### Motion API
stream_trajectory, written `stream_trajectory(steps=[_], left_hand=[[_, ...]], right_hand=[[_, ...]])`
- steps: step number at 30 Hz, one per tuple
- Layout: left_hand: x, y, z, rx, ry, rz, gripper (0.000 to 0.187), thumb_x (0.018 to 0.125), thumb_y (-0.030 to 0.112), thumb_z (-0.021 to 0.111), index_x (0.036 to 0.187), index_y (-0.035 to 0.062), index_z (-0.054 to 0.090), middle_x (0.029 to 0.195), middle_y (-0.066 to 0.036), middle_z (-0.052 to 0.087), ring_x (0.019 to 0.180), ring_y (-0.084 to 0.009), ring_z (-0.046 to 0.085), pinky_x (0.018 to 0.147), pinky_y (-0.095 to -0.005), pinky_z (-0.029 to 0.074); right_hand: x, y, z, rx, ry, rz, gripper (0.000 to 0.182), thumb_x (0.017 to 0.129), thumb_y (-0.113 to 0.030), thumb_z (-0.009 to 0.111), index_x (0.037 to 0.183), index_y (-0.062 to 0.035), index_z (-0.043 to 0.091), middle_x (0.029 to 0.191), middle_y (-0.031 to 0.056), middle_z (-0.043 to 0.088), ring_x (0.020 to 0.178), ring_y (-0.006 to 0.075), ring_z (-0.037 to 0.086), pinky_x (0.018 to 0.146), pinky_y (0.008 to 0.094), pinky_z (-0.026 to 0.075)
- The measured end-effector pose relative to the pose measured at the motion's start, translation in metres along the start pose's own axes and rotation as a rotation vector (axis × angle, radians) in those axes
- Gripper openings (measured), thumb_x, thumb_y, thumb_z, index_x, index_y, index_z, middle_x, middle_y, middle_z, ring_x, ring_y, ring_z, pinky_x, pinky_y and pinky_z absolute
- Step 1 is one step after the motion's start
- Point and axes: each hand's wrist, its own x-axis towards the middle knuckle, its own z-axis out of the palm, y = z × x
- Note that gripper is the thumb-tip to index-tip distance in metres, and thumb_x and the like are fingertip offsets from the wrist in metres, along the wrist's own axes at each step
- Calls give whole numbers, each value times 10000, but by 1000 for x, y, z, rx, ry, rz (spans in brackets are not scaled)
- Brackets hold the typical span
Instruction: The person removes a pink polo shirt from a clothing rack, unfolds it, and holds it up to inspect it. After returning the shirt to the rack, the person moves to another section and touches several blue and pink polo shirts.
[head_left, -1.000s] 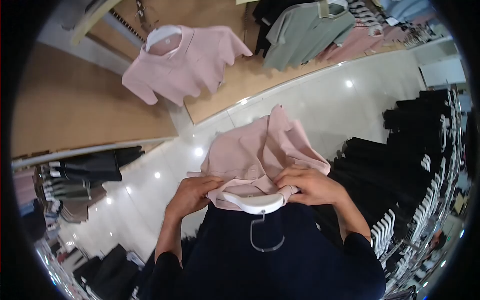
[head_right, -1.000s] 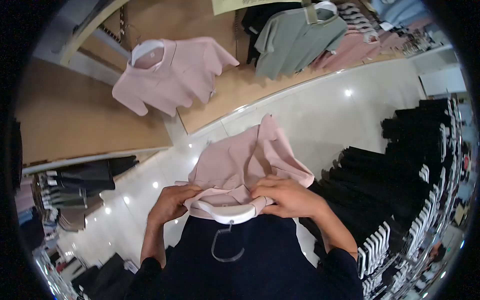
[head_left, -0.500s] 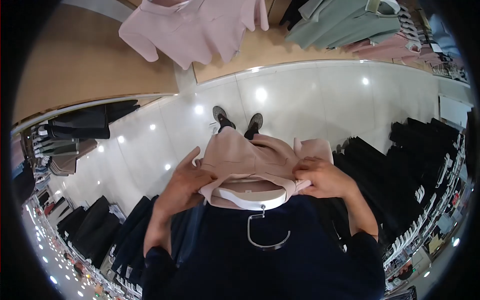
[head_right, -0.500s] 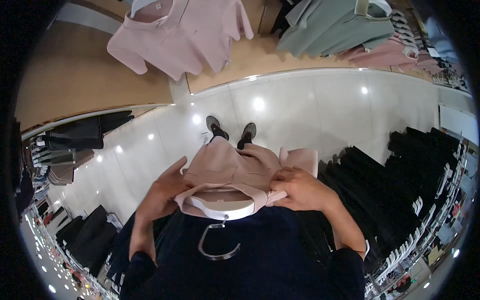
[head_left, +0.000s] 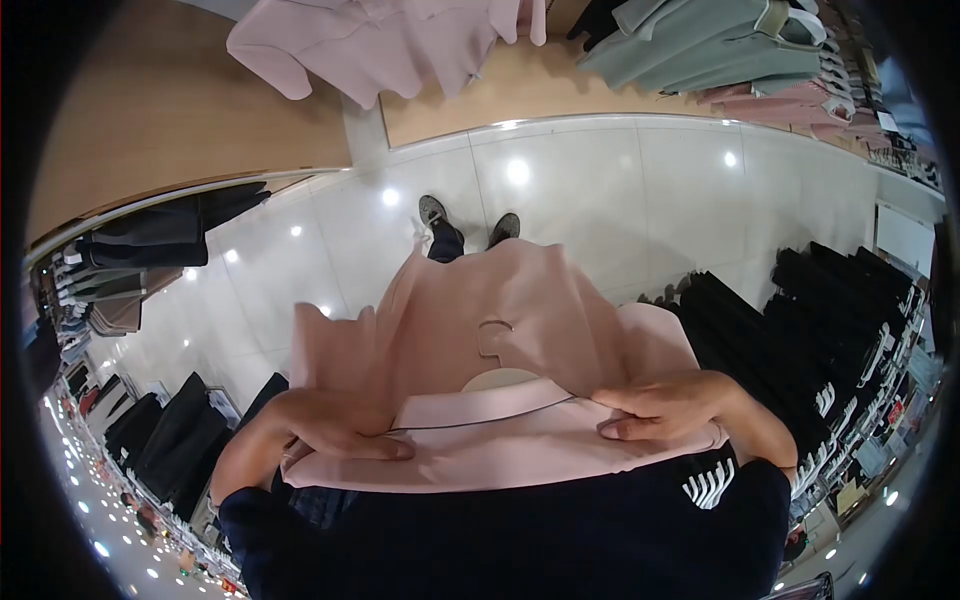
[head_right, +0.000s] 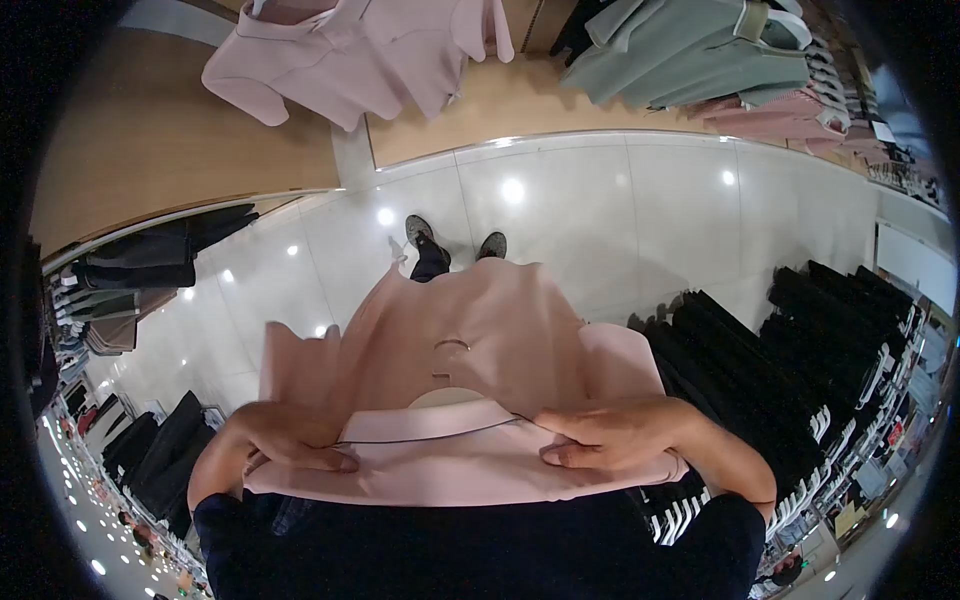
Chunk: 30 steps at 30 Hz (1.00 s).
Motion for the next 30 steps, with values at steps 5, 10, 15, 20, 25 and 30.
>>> stream_trajectory(steps=[5,10,15,20,25,30], left_hand=[[12,-16,5,-48,-27,-13,621,1020,508,499,857,-75,635,632,-204,575,634,-309,584,648,-420,452],[6,-13,5,238,463,262,503,985,425,582,1119,-58,621,654,-194,609,587,-304,607,620,-412,477],[-27,56,-22,204,776,97,337,872,236,735,1080,-5,623,890,-171,663,789,-296,669,664,-394,522],[2,68,-28,232,1091,317,317,804,173,785,1012,41,586,904,-141,661,834,-319,658,716,-386,508],[71,68,-49,237,1422,315,330,847,262,740,1037,47,576,916,-182,669,885,-365,661,769,-426,508],[169,102,-62,423,1533,314,336,847,202,677,1077,11,524,1001,-232,645,961,-437,629,827,-503,506]], right_hand=[[20,-13,-19,41,-207,299,281,1055,-251,513,1224,-44,427,822,172,571,705,293,594,662,422,433],[17,-31,-41,-22,-117,316,297,1038,-271,528,1201,-31,461,813,170,563,691,271,578,674,417,440],[2,-60,-80,-299,399,201,300,945,-153,628,1201,-30,534,882,163,638,738,317,644,675,397,507],[16,2,-112,-844,980,-110,292,848,-113,706,1104,-33,591,949,151,643,805,341,615,715,402,501],[62,88,-92,-32,1234,-72,334,995,-344,619,1125,-37,600,1055,78,650,916,165,609,712,319,502],[124,80,-55,449,933,-281,449,1046,-351,537,1332,-7,511,1204,106,610,1098,208,598,794,335,560]])
